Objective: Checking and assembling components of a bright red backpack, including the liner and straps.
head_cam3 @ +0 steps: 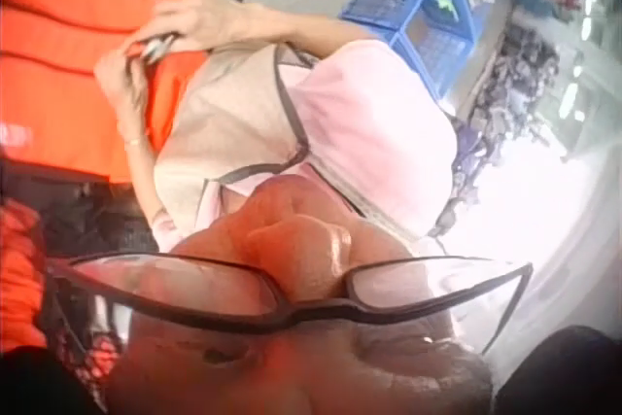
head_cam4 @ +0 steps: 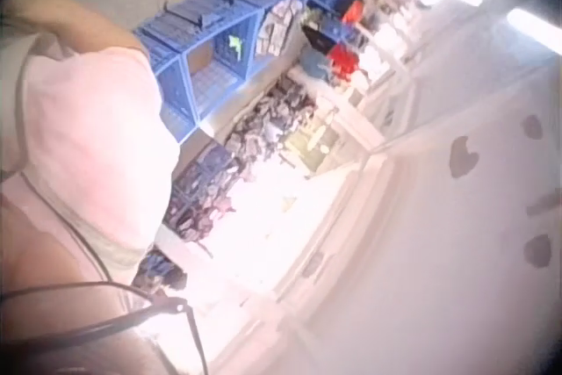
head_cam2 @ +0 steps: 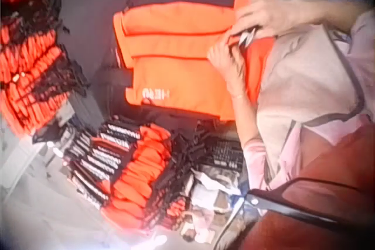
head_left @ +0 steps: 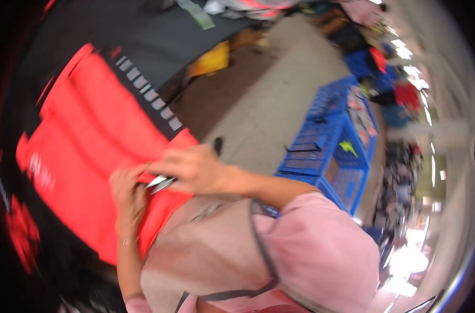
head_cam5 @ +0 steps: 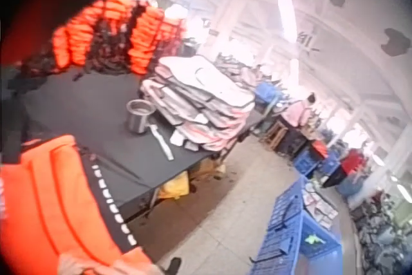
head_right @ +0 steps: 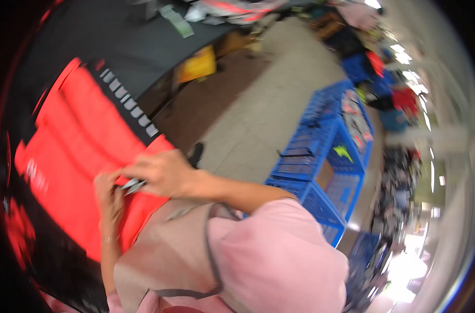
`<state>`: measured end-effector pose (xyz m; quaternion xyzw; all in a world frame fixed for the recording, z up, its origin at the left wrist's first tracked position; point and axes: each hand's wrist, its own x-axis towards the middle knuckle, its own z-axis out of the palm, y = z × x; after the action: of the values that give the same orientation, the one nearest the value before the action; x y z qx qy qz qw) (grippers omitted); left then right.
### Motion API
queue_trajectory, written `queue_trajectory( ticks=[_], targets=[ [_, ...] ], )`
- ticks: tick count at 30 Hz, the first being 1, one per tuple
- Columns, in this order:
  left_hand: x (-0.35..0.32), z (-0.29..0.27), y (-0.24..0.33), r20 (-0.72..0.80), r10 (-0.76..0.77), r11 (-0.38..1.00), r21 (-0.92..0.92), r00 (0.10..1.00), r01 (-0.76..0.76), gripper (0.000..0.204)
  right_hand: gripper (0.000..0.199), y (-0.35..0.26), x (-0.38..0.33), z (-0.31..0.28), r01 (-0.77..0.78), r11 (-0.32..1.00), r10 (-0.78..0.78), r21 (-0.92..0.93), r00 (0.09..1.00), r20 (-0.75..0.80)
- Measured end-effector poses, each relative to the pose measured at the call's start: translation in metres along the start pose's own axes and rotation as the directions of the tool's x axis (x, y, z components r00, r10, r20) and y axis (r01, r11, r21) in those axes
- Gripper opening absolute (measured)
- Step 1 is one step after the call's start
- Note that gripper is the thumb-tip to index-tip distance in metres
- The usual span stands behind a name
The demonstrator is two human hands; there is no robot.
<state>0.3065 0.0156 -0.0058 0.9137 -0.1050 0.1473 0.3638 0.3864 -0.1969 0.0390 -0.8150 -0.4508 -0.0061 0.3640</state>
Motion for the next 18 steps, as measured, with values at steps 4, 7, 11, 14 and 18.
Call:
queue_trajectory(
  ticks=[4, 7, 11, 14, 18],
  targets=[
    [-0.012, 0.007, -0.013, -0.083, -0.264, 0.921, -0.318, 0.961, 0.225, 0.029, 0.027, 0.009, 0.015, 0.005, 0.102, 0.993, -0.1, -0.056, 0.994, 0.047],
    [0.006, -0.004, -0.017, 0.054, -0.256, 0.941, -0.213, 0.965, 0.262, 0.026, 0.025, 0.018, 0.027, -0.013, 0.015, 0.999, -0.018, 0.038, 0.995, 0.099],
    [0.011, -0.021, 0.005, 0.061, -0.187, 0.954, -0.228, 0.98, 0.196, 0.031, 0.029, 0.018, 0.054, -0.017, -0.058, 0.91, 0.027, 0.41, 0.996, 0.081],
    [0.021, -0.02, 0.017, 0.131, -0.49, 0.643, -0.614, 0.862, 0.458, 0.039, 0.028, 0.012, 0.091, -0.027, -0.449, 0.701, 0.322, 0.554, 0.892, 0.317],
    [0.037, -0.006, 0.011, 0.149, -0.521, 0.54, -0.705, 0.841, 0.459, 0.033, 0.035, 0.052, 0.105, 0.013, -0.654, 0.301, 0.476, 0.694, 0.733, 0.486]
  ],
)
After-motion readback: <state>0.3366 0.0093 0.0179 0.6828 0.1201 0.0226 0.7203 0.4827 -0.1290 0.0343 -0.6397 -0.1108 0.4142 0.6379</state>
